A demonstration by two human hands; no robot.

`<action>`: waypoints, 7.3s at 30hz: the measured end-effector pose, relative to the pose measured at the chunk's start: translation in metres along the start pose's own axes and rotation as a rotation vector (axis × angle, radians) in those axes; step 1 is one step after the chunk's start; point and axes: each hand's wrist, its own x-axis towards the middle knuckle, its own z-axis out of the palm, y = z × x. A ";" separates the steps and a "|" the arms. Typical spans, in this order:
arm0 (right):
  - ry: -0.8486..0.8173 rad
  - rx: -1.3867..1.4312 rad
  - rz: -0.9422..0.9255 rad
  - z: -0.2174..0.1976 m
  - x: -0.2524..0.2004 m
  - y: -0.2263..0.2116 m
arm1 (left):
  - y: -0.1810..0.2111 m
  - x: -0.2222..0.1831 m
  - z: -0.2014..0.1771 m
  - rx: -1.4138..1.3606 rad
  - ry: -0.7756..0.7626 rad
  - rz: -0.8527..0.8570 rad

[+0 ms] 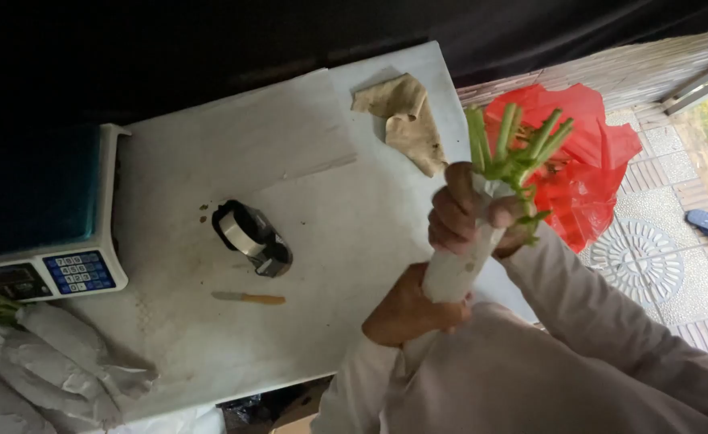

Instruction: Wrapping individual radishes in white paper and securing the wrap with tape from a dispenser.

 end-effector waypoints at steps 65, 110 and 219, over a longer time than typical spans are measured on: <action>0.824 -0.472 0.112 -0.017 0.047 0.178 | -0.060 -0.195 -0.070 -0.041 0.345 -0.121; 0.470 -0.472 0.866 0.056 0.055 0.216 | -0.118 -0.158 -0.232 0.403 1.237 -0.039; -0.302 -1.097 1.584 -0.053 0.119 0.228 | -0.190 -0.161 -0.261 0.473 1.055 0.104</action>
